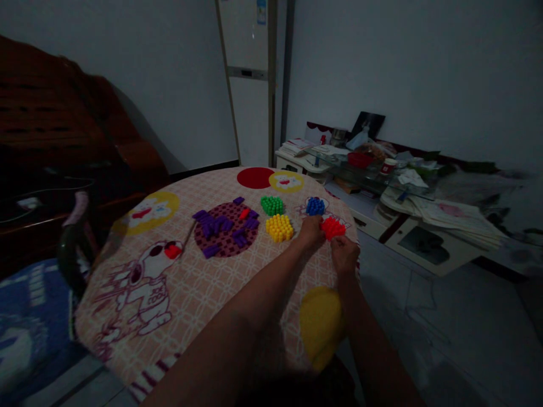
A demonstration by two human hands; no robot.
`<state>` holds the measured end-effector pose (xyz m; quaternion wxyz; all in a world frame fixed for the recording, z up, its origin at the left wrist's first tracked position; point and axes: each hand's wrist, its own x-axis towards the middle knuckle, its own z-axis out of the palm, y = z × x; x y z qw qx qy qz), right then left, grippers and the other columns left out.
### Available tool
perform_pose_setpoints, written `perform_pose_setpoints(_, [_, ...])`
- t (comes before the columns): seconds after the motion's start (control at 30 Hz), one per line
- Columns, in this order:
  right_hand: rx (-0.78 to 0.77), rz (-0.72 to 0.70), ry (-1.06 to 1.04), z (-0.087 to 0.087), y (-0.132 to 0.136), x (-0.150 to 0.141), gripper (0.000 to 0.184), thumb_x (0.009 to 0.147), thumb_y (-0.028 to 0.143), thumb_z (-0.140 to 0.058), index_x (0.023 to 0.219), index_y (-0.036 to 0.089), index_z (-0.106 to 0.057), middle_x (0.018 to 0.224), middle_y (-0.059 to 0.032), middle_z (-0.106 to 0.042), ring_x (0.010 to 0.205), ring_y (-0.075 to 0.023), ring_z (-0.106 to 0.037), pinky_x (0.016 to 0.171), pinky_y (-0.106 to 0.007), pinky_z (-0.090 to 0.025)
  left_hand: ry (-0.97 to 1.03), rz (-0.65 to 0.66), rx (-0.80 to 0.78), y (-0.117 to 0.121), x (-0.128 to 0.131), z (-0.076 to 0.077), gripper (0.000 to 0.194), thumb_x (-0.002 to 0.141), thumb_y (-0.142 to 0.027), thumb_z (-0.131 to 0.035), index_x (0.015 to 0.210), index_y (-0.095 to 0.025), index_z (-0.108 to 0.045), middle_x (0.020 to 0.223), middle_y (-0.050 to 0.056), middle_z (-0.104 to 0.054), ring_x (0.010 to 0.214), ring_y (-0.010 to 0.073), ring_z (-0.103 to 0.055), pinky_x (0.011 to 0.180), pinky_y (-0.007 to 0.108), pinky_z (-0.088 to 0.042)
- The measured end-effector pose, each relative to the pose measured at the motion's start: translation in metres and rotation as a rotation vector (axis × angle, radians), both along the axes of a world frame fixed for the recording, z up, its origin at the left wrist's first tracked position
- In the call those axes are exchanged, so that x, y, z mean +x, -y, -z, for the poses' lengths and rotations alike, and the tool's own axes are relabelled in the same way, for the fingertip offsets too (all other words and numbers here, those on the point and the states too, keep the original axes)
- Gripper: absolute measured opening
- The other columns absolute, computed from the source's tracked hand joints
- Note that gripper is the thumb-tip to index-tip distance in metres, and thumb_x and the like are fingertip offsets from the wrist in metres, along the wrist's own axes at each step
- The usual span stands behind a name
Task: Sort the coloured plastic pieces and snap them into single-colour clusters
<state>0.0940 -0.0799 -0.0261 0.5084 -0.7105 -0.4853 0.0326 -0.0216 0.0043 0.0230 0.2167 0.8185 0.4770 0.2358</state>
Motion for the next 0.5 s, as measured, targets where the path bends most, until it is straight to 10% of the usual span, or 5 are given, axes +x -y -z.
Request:
perform_pose_setpoints(0.3, [0.024,-0.024,0.027,0.000,0.001,0.002,0.025,0.075,0.033,-0.052,0.068,0.019,-0.071,0.064,-0.0046,-0.069,0.061,-0.0185,-0.059,0.062,-0.028,-0.040,0.095,-0.017,0.062,0.000,-0.011,-0.005,0.045,0.078,-0.009,-0.064,0.123,-0.012,-0.066,0.116,0.014,-0.072,0.108,0.0241,-0.067,0.096,0.033,-0.051])
perform_pose_setpoints(0.5, [0.037,-0.016,0.030,0.001,0.001,0.002,0.028,0.074,0.036,-0.050,0.067,0.019,-0.071,0.064,-0.0049,-0.069,0.061,-0.0193,-0.059,0.061,-0.029,-0.040,0.094,-0.272,0.227,-0.031,-0.082,-0.030,0.037,0.083,-0.009,-0.055,0.118,-0.017,-0.065,0.119,0.012,-0.068,0.109,0.0230,-0.064,0.101,0.036,-0.048])
